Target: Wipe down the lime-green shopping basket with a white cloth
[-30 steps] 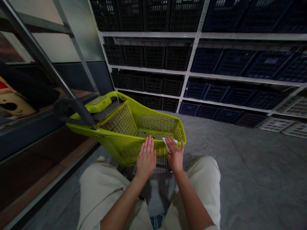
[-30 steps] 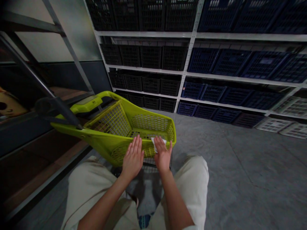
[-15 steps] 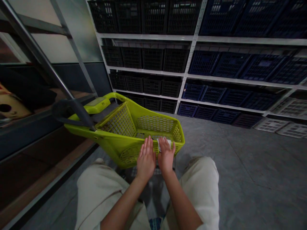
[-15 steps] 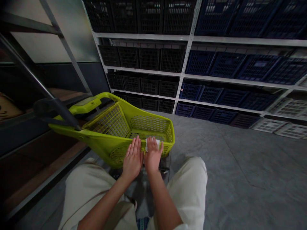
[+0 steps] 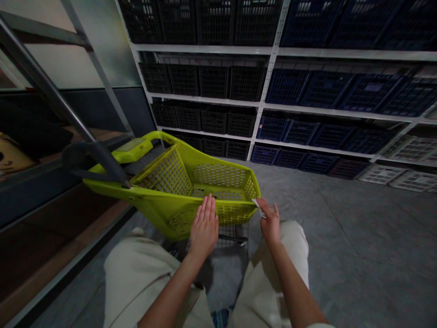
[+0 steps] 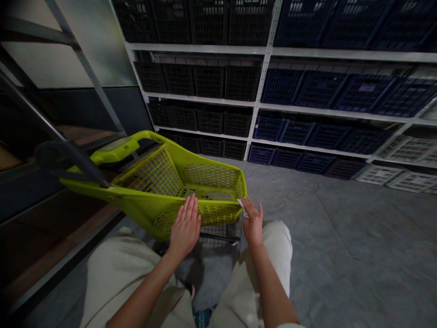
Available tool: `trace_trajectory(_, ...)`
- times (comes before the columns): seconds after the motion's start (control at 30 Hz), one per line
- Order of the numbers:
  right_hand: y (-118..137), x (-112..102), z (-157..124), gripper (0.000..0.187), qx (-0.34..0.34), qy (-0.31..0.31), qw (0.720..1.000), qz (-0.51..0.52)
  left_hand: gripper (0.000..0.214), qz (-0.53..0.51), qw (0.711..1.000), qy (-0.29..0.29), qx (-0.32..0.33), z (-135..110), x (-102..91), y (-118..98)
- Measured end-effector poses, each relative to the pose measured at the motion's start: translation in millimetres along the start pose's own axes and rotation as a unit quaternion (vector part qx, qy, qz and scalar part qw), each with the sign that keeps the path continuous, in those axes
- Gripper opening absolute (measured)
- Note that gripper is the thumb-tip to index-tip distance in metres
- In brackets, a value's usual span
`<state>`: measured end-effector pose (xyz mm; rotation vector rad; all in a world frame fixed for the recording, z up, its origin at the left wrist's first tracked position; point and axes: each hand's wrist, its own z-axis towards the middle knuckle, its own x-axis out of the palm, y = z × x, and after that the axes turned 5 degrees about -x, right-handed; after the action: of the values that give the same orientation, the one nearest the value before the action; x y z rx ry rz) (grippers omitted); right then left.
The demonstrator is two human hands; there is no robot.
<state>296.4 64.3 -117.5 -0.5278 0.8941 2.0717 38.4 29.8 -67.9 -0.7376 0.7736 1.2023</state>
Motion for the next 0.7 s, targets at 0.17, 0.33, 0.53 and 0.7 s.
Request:
trace_trajectory(0.17, -9.7, -3.8, 7.4, 0.074, 0.006, -0.011, 0.999, 0.035, 0.067, -0.005, 1.000, -0.003, 0.012, 3.5, 3.6, 4.8)
trace_trajectory(0.33, -5.9, 1.2, 19.2, 0.053, -0.004, -0.014, 0.997, 0.074, 0.065, -0.018, 1.000, 0.004, 0.003, 8.2, 6.2, 16.1)
trace_trajectory(0.53, 20.7, 11.3, 12.1, 0.045, -0.005, -0.015, 0.995, 0.095, 0.064, -0.031, 0.999, 0.005, -0.003, 13.6, 7.7, 41.9)
trace_trajectory(0.7, 70.0, 19.8, -1.4, 0.051, -0.029, 0.013, 0.992, 0.123, 0.061, -0.064, 0.996, -0.010, -0.059, 18.6, 12.7, 71.5)
